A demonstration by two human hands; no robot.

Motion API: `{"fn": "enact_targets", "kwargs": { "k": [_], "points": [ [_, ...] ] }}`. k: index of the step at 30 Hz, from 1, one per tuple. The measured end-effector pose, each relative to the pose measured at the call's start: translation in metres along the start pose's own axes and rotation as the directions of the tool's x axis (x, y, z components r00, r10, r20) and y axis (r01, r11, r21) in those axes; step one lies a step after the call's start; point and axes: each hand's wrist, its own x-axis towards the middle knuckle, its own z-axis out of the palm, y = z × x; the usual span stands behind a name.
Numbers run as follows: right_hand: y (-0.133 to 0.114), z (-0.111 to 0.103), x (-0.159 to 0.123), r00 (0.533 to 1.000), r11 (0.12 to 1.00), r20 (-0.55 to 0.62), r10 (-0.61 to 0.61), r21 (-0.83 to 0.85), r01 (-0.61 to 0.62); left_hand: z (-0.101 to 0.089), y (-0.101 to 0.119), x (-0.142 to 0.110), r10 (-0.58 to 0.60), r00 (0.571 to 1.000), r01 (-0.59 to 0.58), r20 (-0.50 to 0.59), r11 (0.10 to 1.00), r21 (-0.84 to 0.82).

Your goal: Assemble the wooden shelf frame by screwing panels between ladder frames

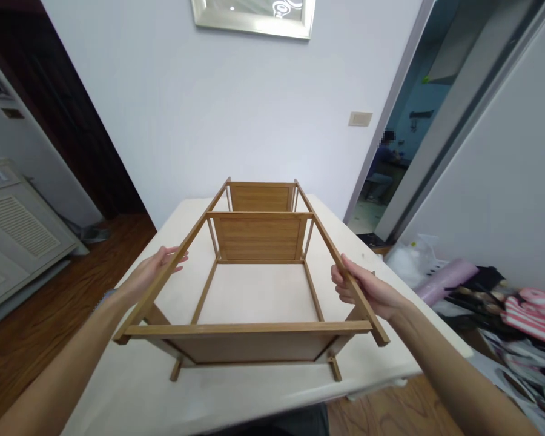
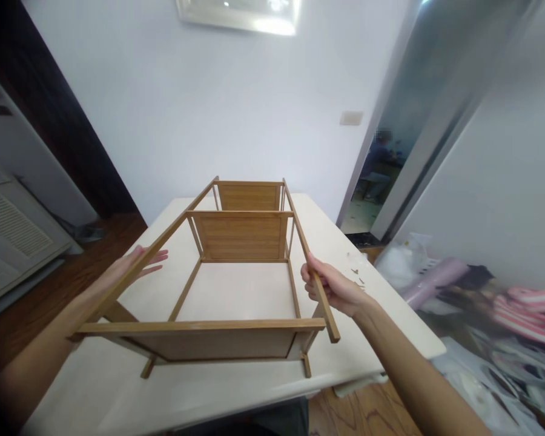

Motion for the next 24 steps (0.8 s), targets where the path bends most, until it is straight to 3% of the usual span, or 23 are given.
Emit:
{"fn": "enact_targets", "kwargs": {
  "k": [2,4,6,9,12,15,18,24],
  "points": [
    [-0.002,0.001,0.009,0.999,0.997,-0.026,-0.038,0.07,0.04,-0.012,0.005,-0.045,-0.067,0.998,0.067,0.02,0.997,-0.04],
    [-0.003,0.004,0.02,0.995,0.99,-0.064,-0.07,0.115,0.078,-0.01,0.008,-0.088,-0.097,0.995,0.099,0.02,0.992,-0.076],
    [-0.002,0.012,0.029,0.991,0.984,-0.101,-0.09,0.144,0.104,0.004,0.011,-0.12,-0.118,0.991,0.103,-0.065,0.975,-0.198],
    [0.004,0.031,0.031,0.981,0.977,-0.16,-0.107,0.168,0.134,0.026,0.023,-0.141,-0.092,0.968,0.004,-0.233,0.937,-0.35],
    [0.011,0.051,0.024,0.966,0.967,-0.224,-0.13,0.189,0.174,0.036,0.038,-0.141,-0.031,0.926,-0.133,-0.377,0.906,-0.402],
    [0.016,0.071,0.014,0.947,0.952,-0.284,-0.152,0.215,0.217,0.031,0.045,-0.129,0.03,0.889,-0.209,-0.457,0.914,-0.347],
    [0.02,0.092,0.006,0.93,0.941,-0.329,-0.165,0.23,0.248,0.02,0.041,-0.108,0.046,0.88,-0.199,-0.473,0.939,-0.28],
    [0.026,0.127,0.008,0.904,0.933,-0.386,-0.186,0.218,0.285,-0.002,0.034,-0.051,0.046,0.916,-0.134,-0.398,0.971,-0.197]
  ]
}}
